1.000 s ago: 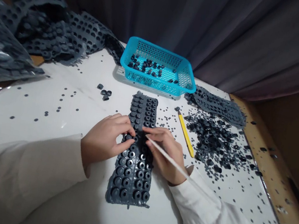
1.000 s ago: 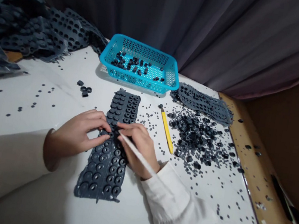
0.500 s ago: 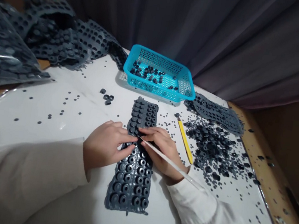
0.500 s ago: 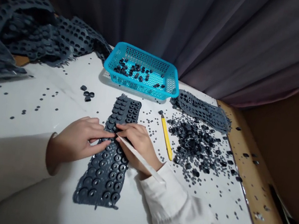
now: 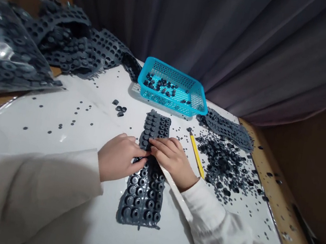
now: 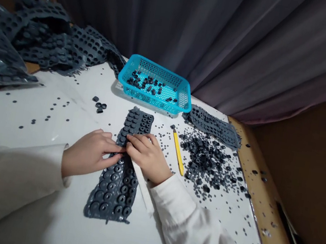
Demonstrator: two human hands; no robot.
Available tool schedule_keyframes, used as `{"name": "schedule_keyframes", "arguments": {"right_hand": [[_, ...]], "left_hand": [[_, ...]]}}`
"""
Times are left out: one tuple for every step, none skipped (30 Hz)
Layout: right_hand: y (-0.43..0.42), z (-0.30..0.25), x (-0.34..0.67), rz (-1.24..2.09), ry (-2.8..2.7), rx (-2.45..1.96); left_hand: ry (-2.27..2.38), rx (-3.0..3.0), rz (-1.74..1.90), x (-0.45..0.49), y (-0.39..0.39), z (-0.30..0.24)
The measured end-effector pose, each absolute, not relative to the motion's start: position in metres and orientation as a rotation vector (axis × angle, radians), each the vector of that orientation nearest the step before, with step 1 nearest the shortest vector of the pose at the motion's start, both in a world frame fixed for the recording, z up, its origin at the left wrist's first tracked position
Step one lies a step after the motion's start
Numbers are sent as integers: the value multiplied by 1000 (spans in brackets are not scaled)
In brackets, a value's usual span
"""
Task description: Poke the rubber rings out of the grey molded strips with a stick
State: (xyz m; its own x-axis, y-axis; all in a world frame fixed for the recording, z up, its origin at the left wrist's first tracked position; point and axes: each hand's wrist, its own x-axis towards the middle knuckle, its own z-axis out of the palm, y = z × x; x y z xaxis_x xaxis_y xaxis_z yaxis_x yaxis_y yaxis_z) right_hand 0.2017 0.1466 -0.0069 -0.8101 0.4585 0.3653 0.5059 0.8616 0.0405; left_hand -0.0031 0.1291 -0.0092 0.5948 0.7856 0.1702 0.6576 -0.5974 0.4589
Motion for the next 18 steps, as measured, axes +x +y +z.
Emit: {"name": "schedule_keyframes", "arguments": {"right_hand": [[147,-7,202,-215,-2684,-720],[149,-6,202,-228,-2672,-728],[150,-6,203,-231,-2651,-748],[153,-5,204,-218,-2619,-778],[156,-5,206,-191,-2575,-816],[159,-4,207,-154,-2519,-865],[161,-4,209,-113,-2454,-920],[163,-3,211,-76,-2381,-984],[165,-2,213,-40,-2302,-1051],[165,-2,214,1,-2230,-1111],[164,-1,214,50,-2170,-1158],[162,0,213,114,-2133,-1183],[159,1,212,192,-2119,-1189],[155,2,211,278,-2121,-1181],[152,2,208,361,-2132,-1166],[149,3,206,436,-2140,-1151],[146,2,203,498,-2143,-1138],[145,1,201,546,-2144,-1127]], "left_hand": [[1172,2473,514,-3,129,-10],[1179,2468,519,-3,129,-10],[1188,2458,522,-3,129,-11],[1195,2447,523,-3,129,-12],[1200,2435,524,-3,129,-13],[1203,2425,527,-3,129,-14],[1203,2418,530,-3,129,-15],[1201,2414,534,-3,129,-15],[1195,2414,537,-3,129,-16],[1192,2415,539,-3,129,-16],[1190,2415,542,-3,130,-16],[1189,2414,545,-3,130,-16],[1189,2414,547,-3,130,-16],[1188,2415,551,-3,130,-16],[1189,2417,557,-3,130,-16],[1190,2418,563,-3,130,-16],[1190,2418,565,-3,130,-16],[1190,2416,567,-3,130,-16]]}}
